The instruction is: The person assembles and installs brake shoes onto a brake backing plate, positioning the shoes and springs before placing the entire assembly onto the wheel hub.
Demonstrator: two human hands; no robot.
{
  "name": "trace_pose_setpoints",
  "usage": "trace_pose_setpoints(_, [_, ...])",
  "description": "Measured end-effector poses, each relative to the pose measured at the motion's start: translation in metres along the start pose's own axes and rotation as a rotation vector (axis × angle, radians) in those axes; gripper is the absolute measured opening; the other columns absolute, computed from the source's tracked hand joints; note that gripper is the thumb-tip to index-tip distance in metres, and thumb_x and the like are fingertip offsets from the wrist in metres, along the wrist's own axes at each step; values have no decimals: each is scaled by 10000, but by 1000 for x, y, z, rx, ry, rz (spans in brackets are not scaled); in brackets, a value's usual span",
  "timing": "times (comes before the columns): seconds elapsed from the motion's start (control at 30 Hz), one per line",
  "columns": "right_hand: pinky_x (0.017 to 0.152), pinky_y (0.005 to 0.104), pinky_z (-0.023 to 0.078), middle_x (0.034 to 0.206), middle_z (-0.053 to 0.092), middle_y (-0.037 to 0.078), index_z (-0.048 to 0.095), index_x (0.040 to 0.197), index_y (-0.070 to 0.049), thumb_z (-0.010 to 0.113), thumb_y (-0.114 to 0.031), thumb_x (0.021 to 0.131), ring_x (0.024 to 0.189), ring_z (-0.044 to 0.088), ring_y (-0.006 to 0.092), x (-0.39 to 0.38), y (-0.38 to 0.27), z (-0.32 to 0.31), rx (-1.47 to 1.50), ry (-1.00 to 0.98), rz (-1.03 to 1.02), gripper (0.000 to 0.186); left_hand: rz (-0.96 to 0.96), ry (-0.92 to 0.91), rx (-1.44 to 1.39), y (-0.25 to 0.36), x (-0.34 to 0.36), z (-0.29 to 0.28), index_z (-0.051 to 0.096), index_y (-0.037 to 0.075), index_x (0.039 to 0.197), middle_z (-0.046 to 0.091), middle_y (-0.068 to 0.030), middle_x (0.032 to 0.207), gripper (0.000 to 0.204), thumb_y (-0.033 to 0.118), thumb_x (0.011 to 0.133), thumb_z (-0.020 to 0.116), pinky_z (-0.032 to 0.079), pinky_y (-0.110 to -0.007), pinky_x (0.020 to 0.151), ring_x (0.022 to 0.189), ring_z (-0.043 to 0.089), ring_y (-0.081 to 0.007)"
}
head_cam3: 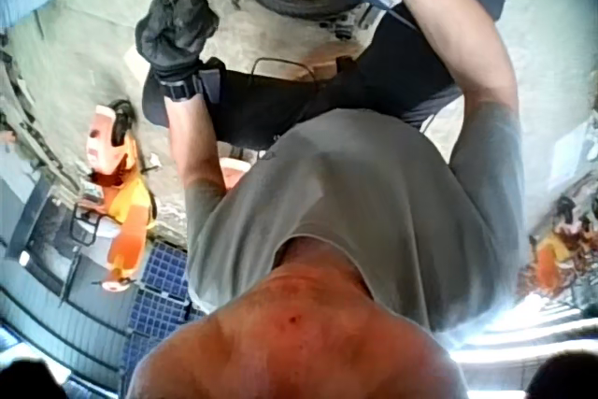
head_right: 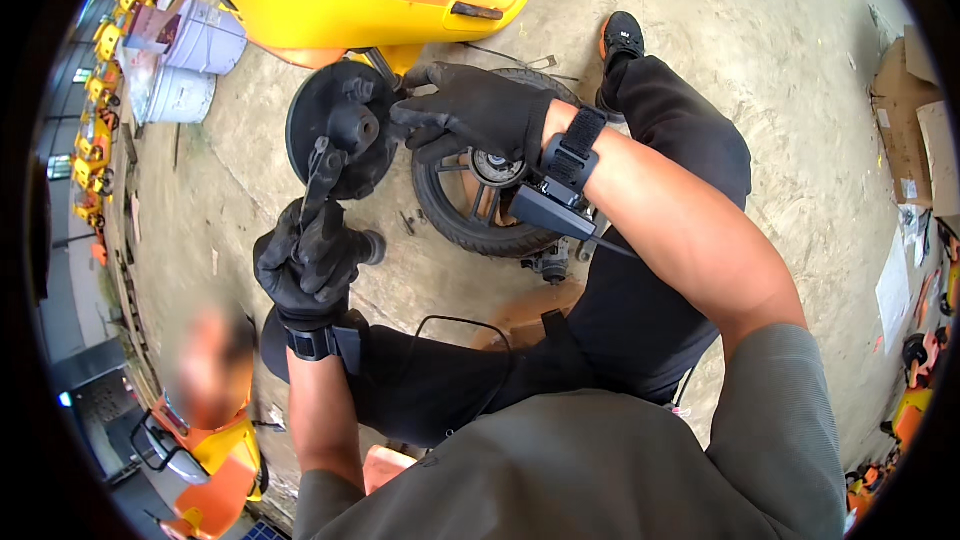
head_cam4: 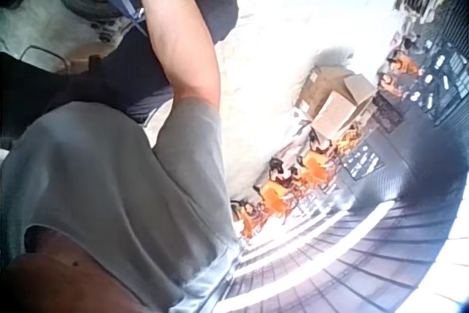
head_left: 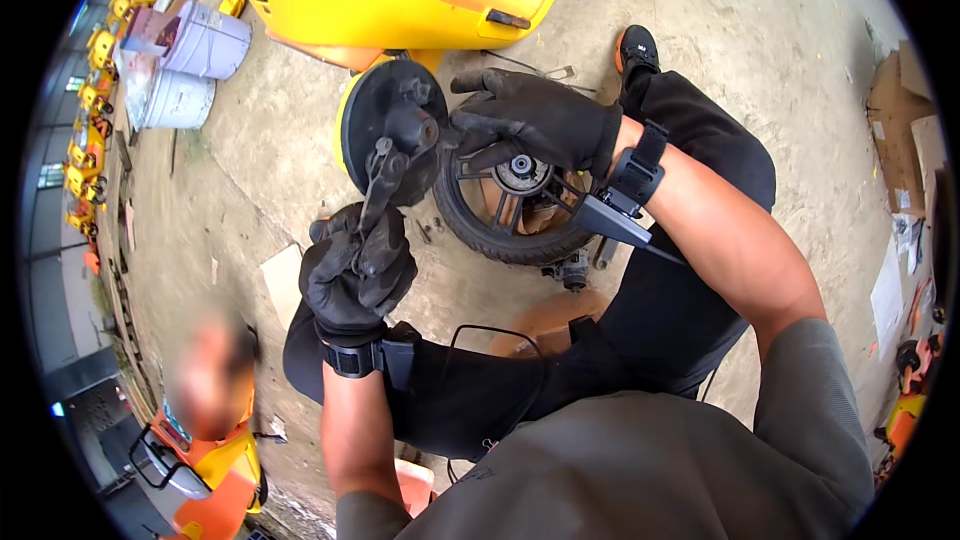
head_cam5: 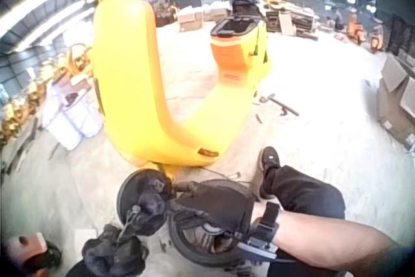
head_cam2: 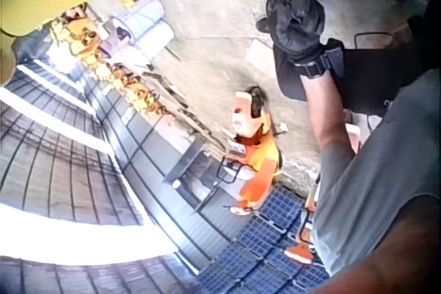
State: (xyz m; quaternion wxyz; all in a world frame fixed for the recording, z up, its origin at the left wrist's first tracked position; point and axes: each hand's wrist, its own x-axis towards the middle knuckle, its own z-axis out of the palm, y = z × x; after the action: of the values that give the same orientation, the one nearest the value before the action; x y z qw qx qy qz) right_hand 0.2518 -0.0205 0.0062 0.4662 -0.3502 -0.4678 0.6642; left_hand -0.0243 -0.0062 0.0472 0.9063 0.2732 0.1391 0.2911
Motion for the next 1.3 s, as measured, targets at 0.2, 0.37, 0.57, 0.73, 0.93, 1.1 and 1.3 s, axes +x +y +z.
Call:
trace_pose_setpoints(0.2, [833,258,563,1095,653,81,547,1267,45,625,-160,962,966,652,121,6,13,-5,197,89,126,376,-2,4,-16,-3,3,2,503,-53,1014,487,-67,717,320,234,918,608,366,-251,337,403,401,-103])
trace_pose_setpoints(0.37, [795,239,562,1051,661,56,596,1208,19,636,-182,960,914,648,92,4,9,-5,113,132,197,322,-17,-58,-40,-1,3,-3,501,-54,1024,491,-80,720,353,262,918,615,367,-260,339,400,398,-115])
trace_pose_setpoints(0.57, [744,226,568,1023,674,39,624,1167,2,653,-221,950,866,653,78,9,16,-9,127,113,221,312,17,23,-11,0,0,1,500,-52,1022,492,-89,724,393,313,922,606,353,-274,340,401,397,-127])
trace_pose_setpoints(0.73, [704,206,570,995,682,33,629,1162,-8,660,-242,949,801,658,67,7,10,-7,70,105,267,318,17,-9,62,5,-3,-5,516,-41,969,495,-82,728,397,354,948,554,364,-280,362,444,434,-135])
trace_pose_setpoints(0.93, [721,228,556,960,681,36,671,1086,-5,654,-249,941,831,649,81,1,2,-5,68,152,255,285,102,112,207,7,-5,-7,527,0,861,522,-95,757,365,343,981,492,403,-308,424,508,478,-166])
trace_pose_setpoints(1.1, [754,248,571,1000,664,60,659,1118,21,637,-254,957,869,649,106,-1,7,-7,65,167,210,320,123,100,272,1,-5,-14,582,-17,924,577,-128,840,390,350,999,473,464,-333,536,603,556,-206])
trace_pose_setpoints(1.3, [831,287,571,1094,674,122,638,1176,6,659,-114,905,900,677,182,-2,19,-22,-188,131,15,297,45,243,376,-1,-2,-1,568,4,922,613,-177,967,339,337,981,542,478,-335,557,658,588,-220])
